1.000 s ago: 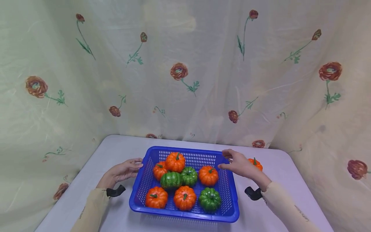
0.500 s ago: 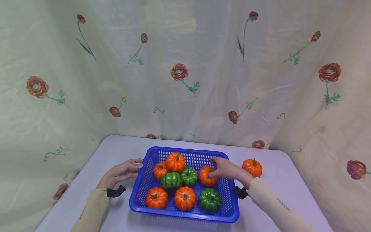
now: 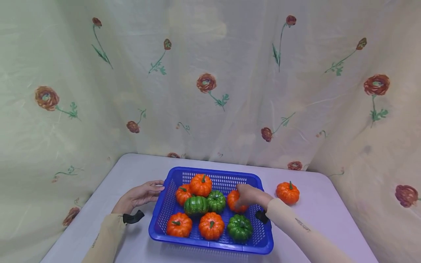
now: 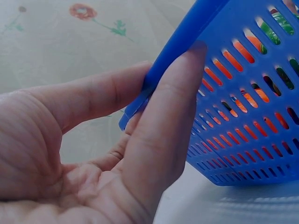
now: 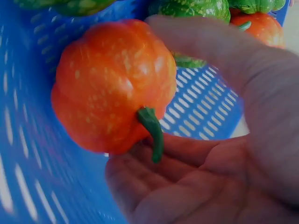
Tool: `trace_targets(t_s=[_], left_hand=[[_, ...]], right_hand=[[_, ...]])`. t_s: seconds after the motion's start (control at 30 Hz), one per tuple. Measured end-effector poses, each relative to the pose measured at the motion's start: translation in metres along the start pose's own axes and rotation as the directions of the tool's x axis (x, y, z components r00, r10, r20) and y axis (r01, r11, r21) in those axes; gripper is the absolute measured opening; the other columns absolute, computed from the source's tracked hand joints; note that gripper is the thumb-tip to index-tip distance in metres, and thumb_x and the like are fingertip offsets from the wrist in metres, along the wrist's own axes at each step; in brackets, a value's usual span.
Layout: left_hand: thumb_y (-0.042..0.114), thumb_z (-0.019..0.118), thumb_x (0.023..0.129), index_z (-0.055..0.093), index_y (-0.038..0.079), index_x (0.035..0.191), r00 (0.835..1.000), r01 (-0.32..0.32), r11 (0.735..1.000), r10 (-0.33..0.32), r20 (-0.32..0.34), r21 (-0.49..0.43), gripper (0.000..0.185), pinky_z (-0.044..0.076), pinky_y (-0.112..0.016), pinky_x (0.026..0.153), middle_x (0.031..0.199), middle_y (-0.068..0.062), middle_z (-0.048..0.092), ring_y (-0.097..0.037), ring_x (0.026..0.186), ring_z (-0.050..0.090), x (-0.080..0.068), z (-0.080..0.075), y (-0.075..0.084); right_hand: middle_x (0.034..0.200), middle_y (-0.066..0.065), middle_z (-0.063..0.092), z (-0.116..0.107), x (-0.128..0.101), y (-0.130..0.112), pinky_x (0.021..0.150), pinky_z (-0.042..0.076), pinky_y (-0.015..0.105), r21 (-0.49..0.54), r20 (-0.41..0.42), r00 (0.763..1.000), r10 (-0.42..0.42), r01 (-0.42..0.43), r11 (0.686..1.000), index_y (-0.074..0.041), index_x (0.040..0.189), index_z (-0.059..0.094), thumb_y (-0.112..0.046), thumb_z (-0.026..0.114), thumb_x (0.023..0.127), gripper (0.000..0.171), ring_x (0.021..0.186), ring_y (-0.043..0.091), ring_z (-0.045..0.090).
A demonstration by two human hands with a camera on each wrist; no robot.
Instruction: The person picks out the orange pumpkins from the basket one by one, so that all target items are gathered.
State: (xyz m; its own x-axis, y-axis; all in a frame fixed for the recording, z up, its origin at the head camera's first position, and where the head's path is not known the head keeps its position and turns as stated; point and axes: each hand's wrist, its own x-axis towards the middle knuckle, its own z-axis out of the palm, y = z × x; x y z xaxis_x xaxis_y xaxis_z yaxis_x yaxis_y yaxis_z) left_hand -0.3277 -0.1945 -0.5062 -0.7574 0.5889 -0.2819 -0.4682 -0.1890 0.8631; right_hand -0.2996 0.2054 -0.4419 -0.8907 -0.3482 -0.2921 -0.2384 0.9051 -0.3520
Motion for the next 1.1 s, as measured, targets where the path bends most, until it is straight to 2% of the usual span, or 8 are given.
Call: trace_targets(t_s=[0.1, 0.33, 0.53, 0.73, 1.1], left_hand=[[0.007, 0.055, 0.09, 0.035, 0.002, 0.123, 1.0, 0.001, 1.0, -0.001, 0.002, 0.001, 0.039, 0.054, -0.031, 0.076, 0.103, -0.012, 0.062, -0.02, 0.089, 0.064, 0.0, -0.001, 0.0], [0.006, 0.052, 0.091, 0.035, 0.002, 0.122, 1.0, -0.012, 1.0, 0.012, 0.009, 0.014, 0.036, 0.055, -0.029, 0.073, 0.1, -0.011, 0.062, -0.019, 0.085, 0.064, 0.002, 0.0, 0.002], [0.008, 0.053, 0.091, 0.033, 0.002, 0.124, 1.0, 0.007, 1.0, -0.007, 0.008, 0.011, 0.039, 0.054, -0.029, 0.076, 0.101, -0.011, 0.061, -0.019, 0.087, 0.062, 0.001, 0.0, 0.0], [0.009, 0.055, 0.09, 0.032, 0.001, 0.126, 1.0, 0.006, 1.0, -0.006, 0.01, 0.017, 0.043, 0.054, -0.029, 0.076, 0.103, -0.011, 0.061, -0.019, 0.088, 0.062, 0.001, -0.001, -0.001], [0.008, 0.054, 0.09, 0.032, 0.001, 0.125, 1.0, 0.001, 1.0, -0.001, 0.017, 0.014, 0.041, 0.054, -0.03, 0.077, 0.103, -0.011, 0.06, -0.018, 0.089, 0.061, 0.001, -0.001, -0.001]], right_hand=[[0.109, 0.014, 0.059, 0.002, 0.004, 0.003, 0.085, 0.048, 0.043, -0.026, 0.022, 1.0, 0.014, -0.014, 1.0, 0.003, 0.122, 0.048, -0.016, 0.079, 0.064, 0.068, 0.093, 0.024, 0.055], [0.103, 0.009, 0.058, 0.0, 0.007, 0.002, 0.084, 0.049, 0.044, -0.001, 0.06, 0.997, 0.057, -0.057, 0.998, -0.001, 0.117, 0.05, -0.01, 0.079, 0.063, 0.063, 0.089, 0.023, 0.054], [0.108, 0.012, 0.058, 0.002, 0.005, 0.003, 0.088, 0.046, 0.047, 0.015, 0.061, 0.996, 0.066, -0.067, 0.998, 0.0, 0.12, 0.047, -0.016, 0.08, 0.062, 0.069, 0.094, 0.024, 0.054], [0.102, 0.007, 0.057, -0.001, -0.004, 0.005, 0.082, 0.05, 0.041, 0.085, 0.016, 0.999, 0.038, -0.039, 0.996, -0.003, 0.117, 0.05, -0.021, 0.081, 0.059, 0.068, 0.085, 0.019, 0.052], [0.116, 0.013, 0.053, -0.018, -0.034, 0.019, 0.082, 0.05, 0.042, 0.14, -0.12, 0.991, -0.054, 0.071, 0.988, -0.002, 0.124, 0.049, -0.033, 0.077, 0.066, 0.071, 0.093, 0.021, 0.052]])
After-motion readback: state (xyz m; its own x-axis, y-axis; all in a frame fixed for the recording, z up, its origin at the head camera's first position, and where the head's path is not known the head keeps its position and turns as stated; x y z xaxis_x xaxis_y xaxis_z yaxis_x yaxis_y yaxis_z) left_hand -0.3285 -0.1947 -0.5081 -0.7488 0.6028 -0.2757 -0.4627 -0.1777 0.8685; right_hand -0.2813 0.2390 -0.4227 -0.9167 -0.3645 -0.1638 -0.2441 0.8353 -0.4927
